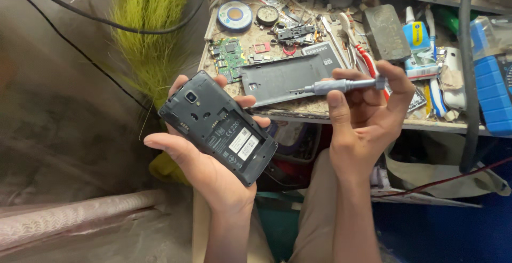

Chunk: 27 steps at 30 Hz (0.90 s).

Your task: The person uses a precision screwdriver to remove screws from the internal components of a black mobile phone on a workbench.

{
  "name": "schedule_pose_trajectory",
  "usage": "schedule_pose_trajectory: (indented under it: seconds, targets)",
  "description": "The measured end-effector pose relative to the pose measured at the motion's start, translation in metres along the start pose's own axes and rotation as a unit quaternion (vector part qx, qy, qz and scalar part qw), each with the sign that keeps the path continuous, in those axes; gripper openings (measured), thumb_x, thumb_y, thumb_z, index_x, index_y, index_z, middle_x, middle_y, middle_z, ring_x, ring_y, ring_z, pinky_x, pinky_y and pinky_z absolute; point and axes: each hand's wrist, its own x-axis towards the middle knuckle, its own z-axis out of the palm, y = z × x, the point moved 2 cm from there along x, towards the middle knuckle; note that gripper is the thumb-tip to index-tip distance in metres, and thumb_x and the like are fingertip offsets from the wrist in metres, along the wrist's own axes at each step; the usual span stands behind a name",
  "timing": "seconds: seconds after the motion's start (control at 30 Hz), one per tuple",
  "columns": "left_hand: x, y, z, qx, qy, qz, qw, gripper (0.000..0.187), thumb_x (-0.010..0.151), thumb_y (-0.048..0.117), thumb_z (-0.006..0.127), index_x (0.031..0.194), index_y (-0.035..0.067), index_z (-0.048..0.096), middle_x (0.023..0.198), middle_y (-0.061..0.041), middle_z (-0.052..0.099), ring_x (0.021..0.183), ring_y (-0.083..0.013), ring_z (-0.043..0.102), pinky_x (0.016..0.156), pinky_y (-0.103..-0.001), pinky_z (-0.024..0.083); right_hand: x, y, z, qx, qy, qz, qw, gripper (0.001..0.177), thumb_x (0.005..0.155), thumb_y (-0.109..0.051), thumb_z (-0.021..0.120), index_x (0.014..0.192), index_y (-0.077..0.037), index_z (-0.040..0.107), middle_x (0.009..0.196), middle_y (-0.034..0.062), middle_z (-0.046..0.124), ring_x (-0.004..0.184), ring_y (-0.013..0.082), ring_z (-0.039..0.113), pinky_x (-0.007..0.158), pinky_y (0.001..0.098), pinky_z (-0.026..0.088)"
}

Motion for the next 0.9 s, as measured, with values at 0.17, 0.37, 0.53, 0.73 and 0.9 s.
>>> schedule_pose_trajectory:
  seconds: [0.17, 0.37, 0.53, 0.73, 0.9]
  targets:
    - [-0.0017, 0.0000, 0.0012, -0.001, -0.004, 0.002, 1.000, 0.083, 0.105, 0.074, 0.038, 0.157, 0.009, 0.036, 0.137, -0.019, 0.055, 0.106, -0.0323, 0.067, 0.078, -0.046, 0.063, -0.0048, 0.0035, 0.0019, -0.025, 0.011, 0.001, 1.000, 0.061, 0.117, 0.005, 0.067, 0.161, -0.008, 0.027, 0.130, 0.0191, 0.065, 0.113, 0.0167, 0.066, 0.103, 0.0259, 0.052]
    - [-0.0029, 0.0008, 0.0012, -0.004, -0.005, 0.003, 1.000, 0.082, 0.105, 0.073, 0.037, 0.157, 0.009, 0.036, 0.137, -0.020, 0.055, 0.107, -0.0325, 0.067, 0.079, -0.047, 0.063, -0.0074, 0.0044, 0.0043, -0.068, 0.012, -0.008, 0.998, 0.063, 0.117, 0.007, 0.063, 0.165, -0.008, 0.025, 0.132, 0.0185, 0.063, 0.114, 0.0147, 0.063, 0.104, 0.0253, 0.051]
    - [-0.0036, 0.0008, 0.0007, -0.011, -0.005, 0.004, 1.000, 0.081, 0.106, 0.073, 0.036, 0.157, 0.010, 0.036, 0.138, -0.020, 0.055, 0.107, -0.0325, 0.067, 0.079, -0.047, 0.063, -0.0082, 0.0052, 0.0044, -0.057, -0.004, -0.007, 0.998, 0.062, 0.117, 0.008, 0.063, 0.165, -0.006, 0.025, 0.132, 0.0181, 0.062, 0.119, 0.0148, 0.061, 0.108, 0.0265, 0.050]
    - [-0.0035, -0.0006, 0.0015, -0.006, -0.006, 0.002, 1.000, 0.081, 0.106, 0.073, 0.036, 0.156, 0.010, 0.036, 0.137, -0.020, 0.055, 0.106, -0.0326, 0.068, 0.078, -0.047, 0.063, -0.0072, 0.0058, 0.0041, -0.066, -0.009, -0.011, 0.998, 0.062, 0.116, 0.008, 0.062, 0.164, -0.005, 0.026, 0.137, 0.0196, 0.064, 0.120, 0.0156, 0.061, 0.111, 0.0281, 0.051]
    - [-0.0054, -0.0009, 0.0032, -0.001, -0.007, 0.006, 1.000, 0.081, 0.106, 0.073, 0.036, 0.156, 0.009, 0.036, 0.137, -0.020, 0.055, 0.106, -0.0324, 0.068, 0.079, -0.047, 0.063, -0.0071, 0.0067, 0.0037, -0.056, -0.009, -0.018, 0.998, 0.061, 0.117, 0.008, 0.062, 0.164, -0.006, 0.026, 0.136, 0.0183, 0.063, 0.122, 0.0158, 0.061, 0.111, 0.0285, 0.050]
